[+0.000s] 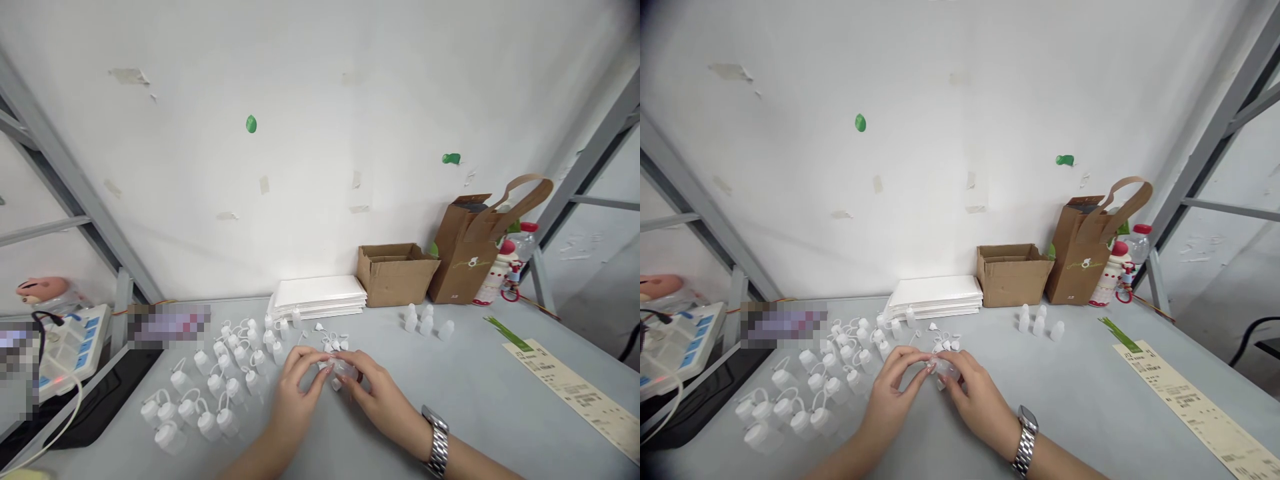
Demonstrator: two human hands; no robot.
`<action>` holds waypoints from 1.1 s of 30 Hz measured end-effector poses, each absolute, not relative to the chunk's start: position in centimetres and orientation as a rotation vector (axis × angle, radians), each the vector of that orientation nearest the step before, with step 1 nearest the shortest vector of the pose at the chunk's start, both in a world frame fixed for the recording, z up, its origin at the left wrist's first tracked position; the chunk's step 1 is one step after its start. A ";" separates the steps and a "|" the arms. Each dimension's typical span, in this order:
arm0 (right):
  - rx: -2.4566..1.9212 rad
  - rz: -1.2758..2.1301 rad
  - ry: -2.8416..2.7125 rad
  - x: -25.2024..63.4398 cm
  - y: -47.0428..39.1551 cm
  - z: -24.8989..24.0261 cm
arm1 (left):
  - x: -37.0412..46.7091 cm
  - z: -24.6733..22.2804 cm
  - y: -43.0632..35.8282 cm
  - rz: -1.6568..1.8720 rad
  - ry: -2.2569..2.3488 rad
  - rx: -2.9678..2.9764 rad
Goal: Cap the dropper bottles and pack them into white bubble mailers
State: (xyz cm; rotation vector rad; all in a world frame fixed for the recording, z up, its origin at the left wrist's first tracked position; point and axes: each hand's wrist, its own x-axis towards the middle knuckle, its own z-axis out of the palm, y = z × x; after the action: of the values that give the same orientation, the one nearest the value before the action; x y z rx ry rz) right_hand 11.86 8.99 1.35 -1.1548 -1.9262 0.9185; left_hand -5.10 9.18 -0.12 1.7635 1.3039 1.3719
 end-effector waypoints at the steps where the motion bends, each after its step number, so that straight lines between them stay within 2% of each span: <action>1: -1.157 0.910 -1.929 11.9 9.0 1.4 | -5.1 -0.1 9.1 1.376 1.308 1.784; 8: -1.177 0.870 -1.910 12.0 9.0 1.2 | -5.1 -0.3 9.0 1.382 1.316 1.809; 15: -1.177 0.836 -1.919 12.0 9.2 1.0 | -5.1 -0.1 9.4 1.400 1.146 1.458; 24: -1.125 0.774 -1.965 12.1 8.9 1.1 | -4.8 0.2 9.7 1.187 1.184 1.249; 33: -1.095 0.680 -2.139 11.7 8.4 1.3 | -4.8 0.9 9.7 1.179 1.172 1.225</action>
State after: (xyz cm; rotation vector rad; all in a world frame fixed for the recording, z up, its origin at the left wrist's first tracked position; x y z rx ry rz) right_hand 11.71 8.44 1.33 -1.0953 -2.1386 0.6805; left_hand -4.81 9.65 0.85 1.2254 1.1719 1.1786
